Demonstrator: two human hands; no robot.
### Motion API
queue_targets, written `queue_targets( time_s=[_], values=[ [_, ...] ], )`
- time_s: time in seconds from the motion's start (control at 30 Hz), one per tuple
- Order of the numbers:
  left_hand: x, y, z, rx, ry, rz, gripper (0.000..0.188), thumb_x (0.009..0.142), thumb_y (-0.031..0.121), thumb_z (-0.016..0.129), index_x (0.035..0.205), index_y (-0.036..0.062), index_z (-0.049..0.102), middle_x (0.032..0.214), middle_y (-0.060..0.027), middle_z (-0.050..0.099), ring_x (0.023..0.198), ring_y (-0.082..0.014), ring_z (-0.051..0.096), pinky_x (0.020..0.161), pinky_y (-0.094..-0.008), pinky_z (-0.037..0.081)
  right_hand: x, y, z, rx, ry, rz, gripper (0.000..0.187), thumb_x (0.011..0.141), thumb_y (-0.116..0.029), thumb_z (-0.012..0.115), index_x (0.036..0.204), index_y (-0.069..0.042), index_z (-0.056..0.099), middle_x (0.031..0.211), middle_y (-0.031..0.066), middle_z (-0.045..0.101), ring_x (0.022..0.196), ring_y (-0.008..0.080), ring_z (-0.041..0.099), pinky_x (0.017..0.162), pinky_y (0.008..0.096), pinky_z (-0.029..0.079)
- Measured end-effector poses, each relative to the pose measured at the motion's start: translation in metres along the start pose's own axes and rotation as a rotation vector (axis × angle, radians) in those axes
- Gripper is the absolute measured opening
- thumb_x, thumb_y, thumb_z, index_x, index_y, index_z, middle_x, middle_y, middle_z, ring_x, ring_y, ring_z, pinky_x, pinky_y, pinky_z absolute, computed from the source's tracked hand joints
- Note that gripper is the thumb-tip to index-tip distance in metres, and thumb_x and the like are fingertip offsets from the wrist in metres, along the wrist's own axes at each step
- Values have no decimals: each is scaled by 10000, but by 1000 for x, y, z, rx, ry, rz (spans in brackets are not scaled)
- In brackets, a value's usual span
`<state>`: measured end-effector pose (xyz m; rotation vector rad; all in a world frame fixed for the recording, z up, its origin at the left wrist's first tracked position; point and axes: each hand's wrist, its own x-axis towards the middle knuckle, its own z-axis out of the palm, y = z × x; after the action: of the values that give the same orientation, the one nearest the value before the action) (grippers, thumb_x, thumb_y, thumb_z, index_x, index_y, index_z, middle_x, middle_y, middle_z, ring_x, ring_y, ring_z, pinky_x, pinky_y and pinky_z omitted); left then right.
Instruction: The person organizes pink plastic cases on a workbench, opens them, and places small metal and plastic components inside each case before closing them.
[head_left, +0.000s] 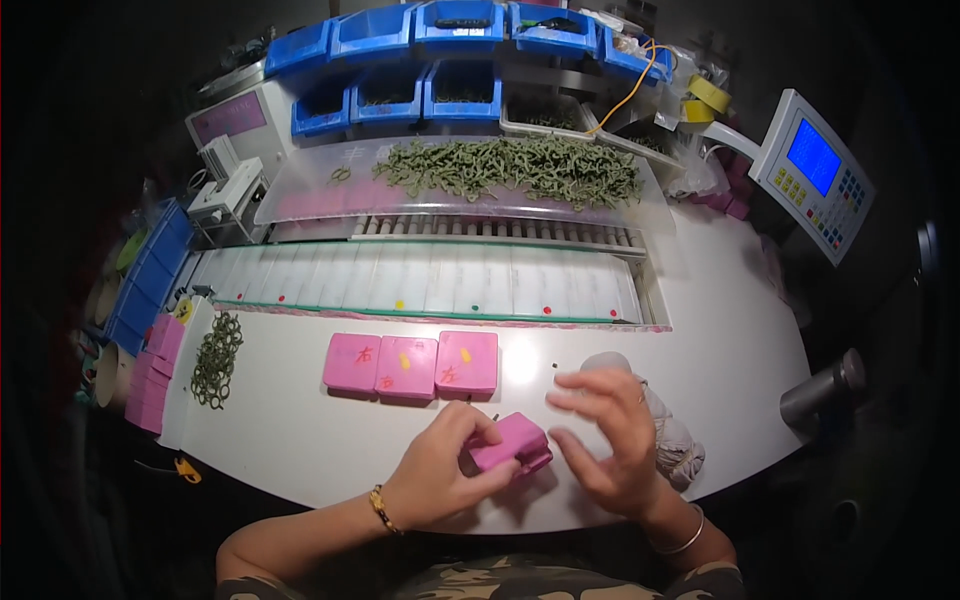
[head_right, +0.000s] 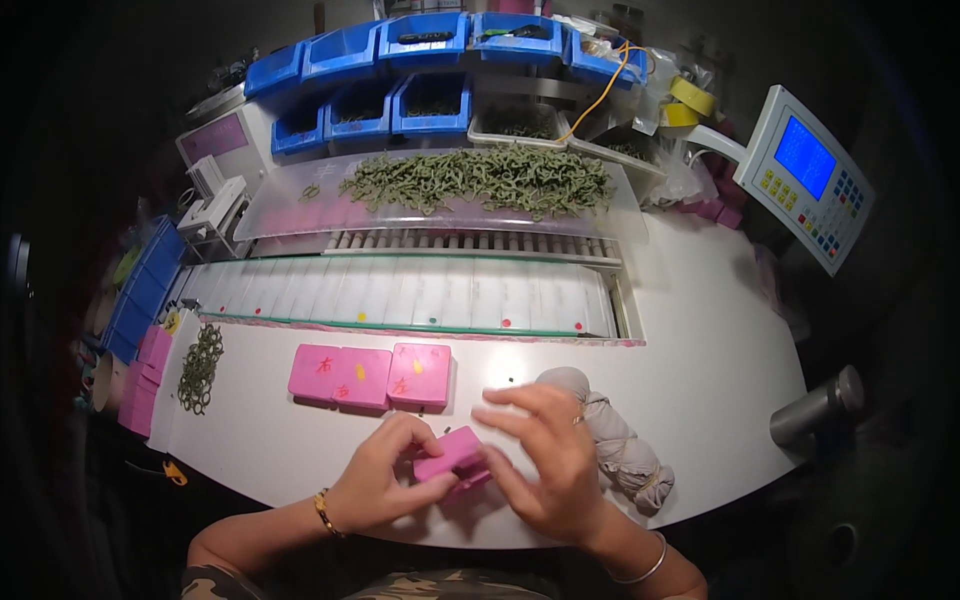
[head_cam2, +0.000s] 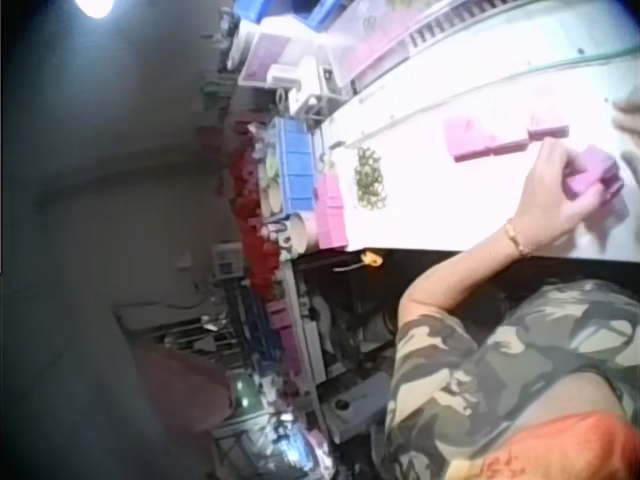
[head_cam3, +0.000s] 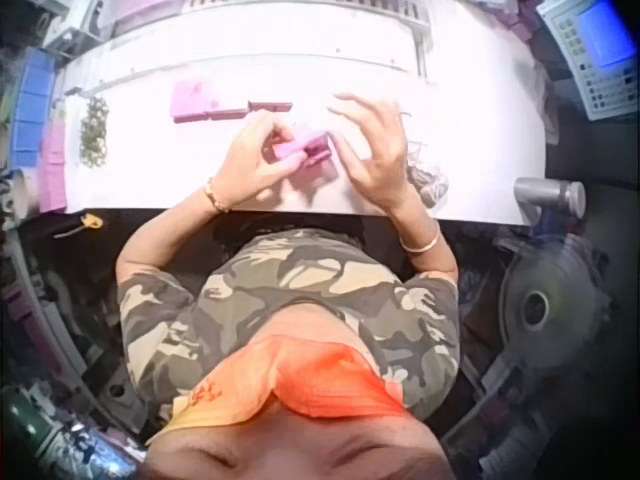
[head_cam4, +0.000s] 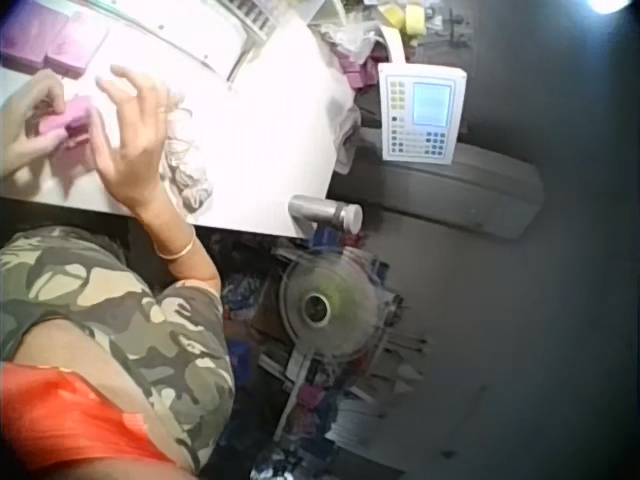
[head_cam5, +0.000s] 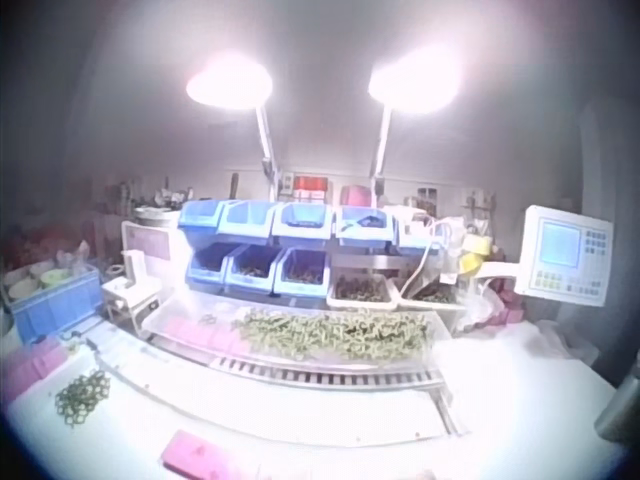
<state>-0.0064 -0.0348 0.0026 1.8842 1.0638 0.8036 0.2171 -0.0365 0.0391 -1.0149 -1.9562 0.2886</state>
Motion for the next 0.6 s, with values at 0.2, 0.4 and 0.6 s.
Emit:
queue_targets(
  time_s=[0.2,0.4,0.6],
  values=[
    [13,0,-2,-70,-27,-106,231,880,131,731,963,-8,566,871,-77,636,777,-89,624,673,-247,525,-46,-8,14,-90,-134,-82,321,727,-43,758,1040,-57,689,1156,108,633,1023,309,600,890,383,499],
    [25,-11,0,20,172,10,159,873,13,687,1002,7,594,939,-112,625,824,-166,640,702,-287,534,-67,-7,20,90,-267,9,279,731,-48,756,1003,-51,695,1069,93,633,992,280,608,827,365,523],
    [33,-17,-1,518,216,432,205,790,-6,710,988,19,667,971,-118,602,926,-315,583,812,-408,500,-77,-5,22,10,-321,2,239,742,-16,694,979,-42,699,1043,93,625,991,281,606,775,353,542]
  ],
)
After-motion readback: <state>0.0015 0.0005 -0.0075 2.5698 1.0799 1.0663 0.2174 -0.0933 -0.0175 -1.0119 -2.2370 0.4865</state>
